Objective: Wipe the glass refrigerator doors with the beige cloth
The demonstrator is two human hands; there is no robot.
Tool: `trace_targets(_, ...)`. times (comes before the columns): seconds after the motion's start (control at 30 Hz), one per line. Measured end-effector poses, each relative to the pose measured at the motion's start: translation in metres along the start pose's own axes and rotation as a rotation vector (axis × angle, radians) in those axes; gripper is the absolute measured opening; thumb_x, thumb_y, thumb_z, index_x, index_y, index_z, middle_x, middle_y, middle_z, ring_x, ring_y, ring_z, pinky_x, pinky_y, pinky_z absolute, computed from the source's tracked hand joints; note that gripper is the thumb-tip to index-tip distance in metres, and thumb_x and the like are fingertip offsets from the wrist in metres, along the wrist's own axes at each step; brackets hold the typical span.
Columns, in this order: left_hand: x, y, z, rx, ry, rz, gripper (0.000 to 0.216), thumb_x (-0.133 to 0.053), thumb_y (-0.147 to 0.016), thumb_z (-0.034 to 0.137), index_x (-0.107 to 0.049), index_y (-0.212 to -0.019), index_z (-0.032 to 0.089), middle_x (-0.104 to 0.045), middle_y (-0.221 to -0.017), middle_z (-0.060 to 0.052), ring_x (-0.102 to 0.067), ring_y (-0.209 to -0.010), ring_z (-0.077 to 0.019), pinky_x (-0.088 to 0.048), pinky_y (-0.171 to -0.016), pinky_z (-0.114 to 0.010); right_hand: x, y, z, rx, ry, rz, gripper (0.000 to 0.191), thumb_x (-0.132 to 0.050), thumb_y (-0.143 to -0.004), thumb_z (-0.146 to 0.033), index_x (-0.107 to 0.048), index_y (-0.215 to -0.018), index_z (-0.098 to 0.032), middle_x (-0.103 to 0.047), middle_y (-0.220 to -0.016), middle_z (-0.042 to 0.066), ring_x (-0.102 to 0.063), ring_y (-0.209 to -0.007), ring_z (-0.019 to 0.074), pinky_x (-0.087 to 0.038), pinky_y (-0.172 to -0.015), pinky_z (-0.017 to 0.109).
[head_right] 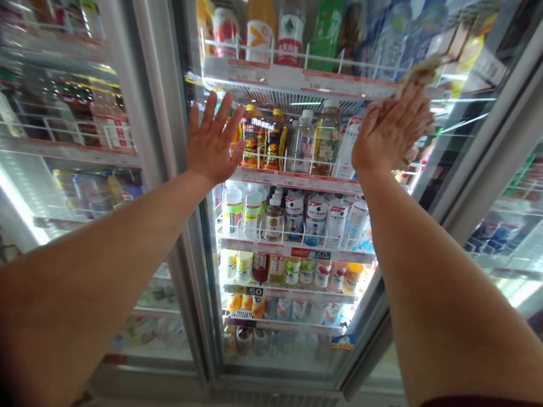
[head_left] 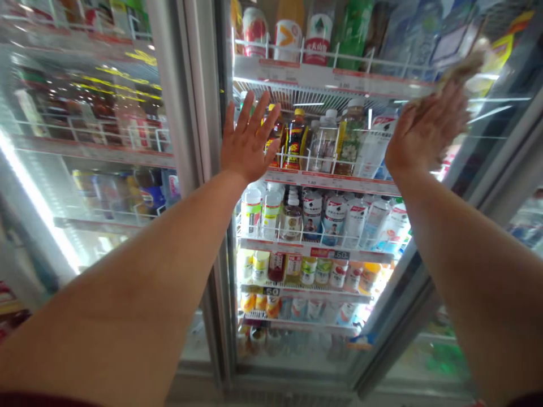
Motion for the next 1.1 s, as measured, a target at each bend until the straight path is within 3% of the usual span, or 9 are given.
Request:
trace_targets(0.13, 0.001, 0.0, 0.001, 0.006, -0.04, -0.007, 0.109, -0.046, -0.072, 0.062, 0.003, -0.168, 0.045, 0.008, -0.159, 0.039, 0.042, -0.144, -0.0063, 0.021, -0.132, -0.038, -0.018, 0.022, -0.007, 0.52, 0.078, -0.209, 0.072, -0.041, -0.103, -0.046, -0.029, -0.165, -0.01, -0.024, -0.174, 0.013, -0.011, -0.163, 0.027, -0.006, -0.129, 0.055)
trace_targets(0.3, 0.005, -0.002, 0.011, -0.064, -0.068, 0.009, 0.119, -0.046, -0.065, 0.068, 0.01, -0.167, 0.043, -0.003, -0.161, 0.039, 0.047, -0.139, 0.0011, 0.017, -0.135, -0.036, 0.006, 0.021, 0.102, -0.333, -0.075, 0.141, 0.076, -0.03, -0.102, -0.035, -0.014, -0.163, 0.009, -0.011, -0.173, 0.028, -0.007, -0.161, 0.0328, 0.006, -0.127, 0.058)
trace_targets(0.37, 0.004, -0.002, 0.013, -0.08, -0.113, 0.001, 0.118, -0.043, -0.066, 0.073, 0.011, -0.167, 0.043, -0.006, -0.162, 0.039, 0.048, -0.138, 0.0028, 0.017, -0.135, -0.034, 0.003, 0.033, 0.103, -0.272, -0.038, 0.105, 0.078, -0.031, -0.101, -0.037, -0.014, -0.163, 0.009, -0.01, -0.174, 0.027, -0.004, -0.162, 0.0336, 0.007, -0.128, 0.057)
trace_targets(0.5, 0.0, -0.003, 0.006, -0.071, -0.167, -0.004, 0.112, -0.034, -0.071, 0.084, 0.01, -0.166, 0.043, -0.007, -0.162, 0.041, 0.055, -0.134, -0.0009, 0.029, -0.13, -0.03, -0.009, 0.072, 0.081, 0.291, 0.074, -0.149, 0.079, -0.04, -0.096, -0.044, -0.031, -0.163, -0.005, -0.024, -0.173, 0.02, -0.01, -0.163, 0.0314, -0.008, -0.131, 0.055)
trace_targets(0.7, -0.007, -0.005, -0.007, -0.051, -0.175, 0.008, 0.097, -0.028, -0.084, 0.077, 0.009, -0.166, 0.041, 0.0, -0.16, 0.044, 0.055, -0.137, -0.0083, 0.044, -0.119, -0.027, 0.016, 0.104, 0.174, -0.268, 0.041, 0.173, 0.07, -0.024, -0.099, -0.036, -0.026, -0.164, -0.009, -0.025, -0.17, 0.025, -0.015, -0.162, 0.0325, -0.006, -0.13, 0.055)
trace_targets(0.77, -0.006, -0.004, -0.007, -0.035, -0.182, 0.013, 0.098, -0.033, -0.084, 0.074, 0.008, -0.166, 0.041, 0.003, -0.159, 0.044, 0.055, -0.137, -0.0079, 0.043, -0.12, -0.028, 0.01, 0.11, 0.165, -0.241, 0.046, 0.156, 0.07, -0.024, -0.101, -0.039, -0.024, -0.164, -0.008, -0.023, -0.17, 0.026, -0.013, -0.162, 0.0336, -0.005, -0.13, 0.059)
trace_targets(0.93, -0.002, -0.002, -0.006, 0.001, -0.177, 0.035, 0.092, -0.034, -0.087, 0.074, 0.0, -0.167, 0.043, 0.008, -0.159, 0.043, 0.056, -0.133, -0.0019, 0.037, -0.124, -0.025, -0.019, 0.09, 0.065, 0.32, 0.079, -0.148, 0.076, -0.034, -0.101, -0.048, -0.024, -0.164, -0.008, -0.023, -0.172, 0.019, -0.01, -0.162, 0.0343, -0.014, -0.128, 0.067)
trace_targets(1.0, -0.004, -0.002, -0.006, -0.009, -0.153, 0.027, 0.085, -0.028, -0.093, 0.071, 0.001, -0.167, 0.04, 0.007, -0.161, 0.041, 0.053, -0.137, -0.004, 0.04, -0.121, -0.024, -0.015, 0.06, 0.045, 0.259, 0.06, -0.108, 0.071, -0.031, -0.104, -0.044, -0.02, -0.165, -0.01, -0.021, -0.174, 0.016, -0.011, -0.161, 0.0349, -0.011, -0.128, 0.066)
trace_targets(1.1, -0.001, -0.003, -0.01, 0.048, -0.088, 0.032, 0.078, -0.031, -0.096, 0.069, -0.011, -0.167, 0.043, -0.002, -0.164, 0.037, 0.038, -0.151, -0.0087, 0.035, -0.125, -0.026, -0.006, 0.017, 0.039, -0.136, -0.001, -0.002, 0.068, -0.02, -0.107, -0.038, -0.015, -0.165, -0.002, -0.013, -0.175, 0.021, -0.01, -0.159, 0.0354, -0.002, -0.128, 0.064)
Point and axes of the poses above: each hand's wrist, its own y-axis away from the middle knuckle, its own x-axis out of the back of the hand, z = x × y, the point moved 10 cm from there along -y, towards the middle knuckle
